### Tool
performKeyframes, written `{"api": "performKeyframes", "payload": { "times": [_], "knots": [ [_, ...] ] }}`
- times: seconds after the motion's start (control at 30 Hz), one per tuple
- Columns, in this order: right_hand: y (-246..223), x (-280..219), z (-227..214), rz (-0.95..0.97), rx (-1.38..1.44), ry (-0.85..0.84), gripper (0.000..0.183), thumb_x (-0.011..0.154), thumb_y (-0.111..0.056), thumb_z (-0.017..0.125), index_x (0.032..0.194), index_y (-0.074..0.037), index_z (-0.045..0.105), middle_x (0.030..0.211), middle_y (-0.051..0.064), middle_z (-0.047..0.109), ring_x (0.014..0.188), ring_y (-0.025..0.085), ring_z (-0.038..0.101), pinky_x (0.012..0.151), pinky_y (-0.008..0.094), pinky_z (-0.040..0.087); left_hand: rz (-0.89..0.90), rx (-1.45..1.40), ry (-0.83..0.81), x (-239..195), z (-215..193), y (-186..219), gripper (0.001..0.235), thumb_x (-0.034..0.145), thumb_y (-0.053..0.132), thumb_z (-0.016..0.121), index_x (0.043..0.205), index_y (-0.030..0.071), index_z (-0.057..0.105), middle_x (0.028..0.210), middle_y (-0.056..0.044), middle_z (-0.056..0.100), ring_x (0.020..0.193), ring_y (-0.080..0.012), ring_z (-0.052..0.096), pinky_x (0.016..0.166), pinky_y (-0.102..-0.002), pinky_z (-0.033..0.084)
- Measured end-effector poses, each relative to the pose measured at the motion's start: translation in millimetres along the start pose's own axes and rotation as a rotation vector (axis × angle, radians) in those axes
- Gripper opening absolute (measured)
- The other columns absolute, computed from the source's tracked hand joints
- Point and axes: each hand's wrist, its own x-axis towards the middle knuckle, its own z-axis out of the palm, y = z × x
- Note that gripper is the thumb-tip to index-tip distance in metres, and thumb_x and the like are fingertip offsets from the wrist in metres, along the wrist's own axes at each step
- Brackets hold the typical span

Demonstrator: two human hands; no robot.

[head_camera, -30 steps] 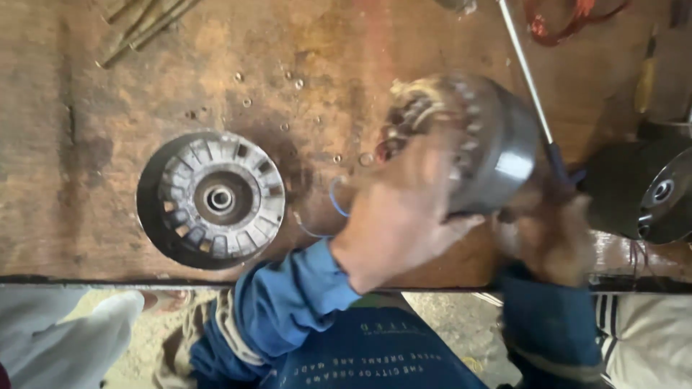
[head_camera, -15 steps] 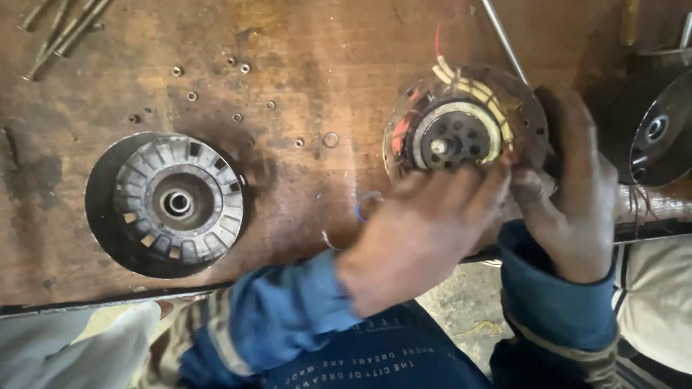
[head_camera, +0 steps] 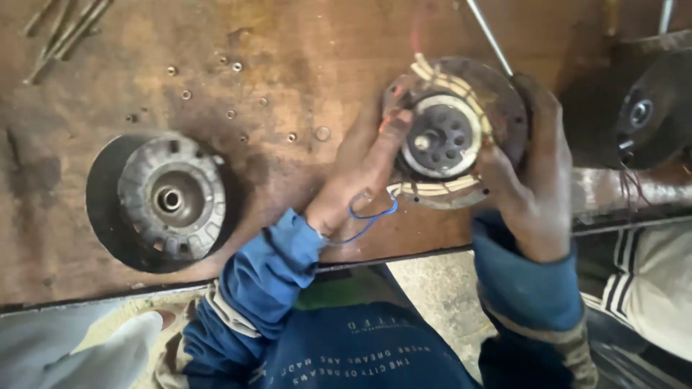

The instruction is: The recorder is disassembling and repairing a ceiling fan motor on a workshop bench, handling the stator and rotor components.

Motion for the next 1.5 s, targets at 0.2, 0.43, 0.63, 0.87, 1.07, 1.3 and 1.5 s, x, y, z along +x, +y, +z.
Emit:
{"api": "performKeyframes", "payload": {
  "times": [0.2, 0.43, 0.63, 0.87, 1.07, 1.3, 1.5],
  "knots": [
    [-7.9, 7.2, 13.0, 0.141, 0.46, 0.049, 0.065, 0.099, -0.029, 0.071, 0.15, -0.002, 0.041, 0.142, 0.015, 0.054, 0.133, 0.022, 0.055, 0.119, 0.033, 0.044, 0.062, 0.211, 0.15, -14.4, -2.0, 17.8, 0.061, 0.105, 0.047, 0.051, 0.142, -0.001, 0.047, 0.128, -0.028, 0.063, 0.122, -0.0414, 0.064, 0.102, -0.046, 0.05],
    [17.7, 11.4, 31.5, 0.156, 0.929, 0.099, 0.064, 0.097, -0.025, 0.073, 0.147, -0.003, 0.04, 0.135, 0.017, 0.058, 0.118, 0.024, 0.061, 0.104, 0.032, 0.051, 0.247, 0.538, 0.247, -27.0, -15.8, 53.8, 0.056, 0.11, 0.049, 0.053, 0.133, -0.003, 0.05, 0.11, -0.024, 0.061, 0.098, -0.0371, 0.066, 0.081, -0.046, 0.054],
    [68.6, 9.9, 36.2, 0.346, 1.397, 0.047, 0.059, 0.101, -0.037, 0.064, 0.138, 0.007, 0.05, 0.119, 0.025, 0.065, 0.102, 0.031, 0.072, 0.086, 0.04, 0.063, 0.331, 0.705, 0.226, -5.3, -15.5, 89.7, 0.061, 0.106, 0.055, 0.05, 0.12, -0.004, 0.055, 0.101, -0.02, 0.059, 0.073, -0.0283, 0.064, 0.054, -0.038, 0.051],
    [79.3, 7.7, 51.3, -0.137, 0.373, 0.204, 0.053, 0.113, -0.032, 0.074, 0.142, -0.002, 0.041, 0.143, 0.018, 0.054, 0.131, 0.027, 0.062, 0.108, 0.04, 0.057, 0.341, 0.703, 0.21, 12.9, -30.9, 64.4, 0.058, 0.108, 0.056, 0.051, 0.123, 0.0, 0.059, 0.106, -0.017, 0.059, 0.089, -0.03, 0.066, 0.068, -0.041, 0.055],
    [28.1, 26.3, 47.4, 0.432, 1.248, 0.096, 0.055, 0.109, -0.033, 0.053, 0.149, 0.004, 0.052, 0.137, 0.017, 0.065, 0.125, 0.025, 0.066, 0.114, 0.038, 0.052, 0.201, 0.413, 0.141, 0.4, -29.5, 57.9, 0.07, 0.106, 0.054, 0.058, 0.145, -0.003, 0.046, 0.122, -0.019, 0.048, 0.116, -0.0326, 0.059, 0.096, -0.043, 0.056],
    [18.5, 28.4, 46.5, 0.285, 1.101, 0.073, 0.053, 0.113, -0.03, 0.054, 0.155, -0.002, 0.037, 0.147, 0.015, 0.053, 0.134, 0.025, 0.057, 0.118, 0.039, 0.047, 0.234, 0.314, 0.249, -7.9, -29.5, 61.8, 0.063, 0.108, 0.041, 0.069, 0.148, -0.001, 0.042, 0.131, -0.015, 0.044, 0.118, -0.025, 0.055, 0.105, -0.036, 0.05],
    [9.1, 34.9, 32.1, 0.121, 0.988, 0.114, 0.055, 0.11, -0.035, 0.065, 0.15, -0.004, 0.042, 0.14, 0.013, 0.054, 0.129, 0.023, 0.056, 0.114, 0.037, 0.047, 0.288, 0.108, 0.145, -1.2, -28.4, 75.2, 0.067, 0.107, 0.041, 0.068, 0.149, -0.002, 0.037, 0.138, -0.015, 0.041, 0.128, -0.0243, 0.053, 0.111, -0.035, 0.049]
  ]
}}
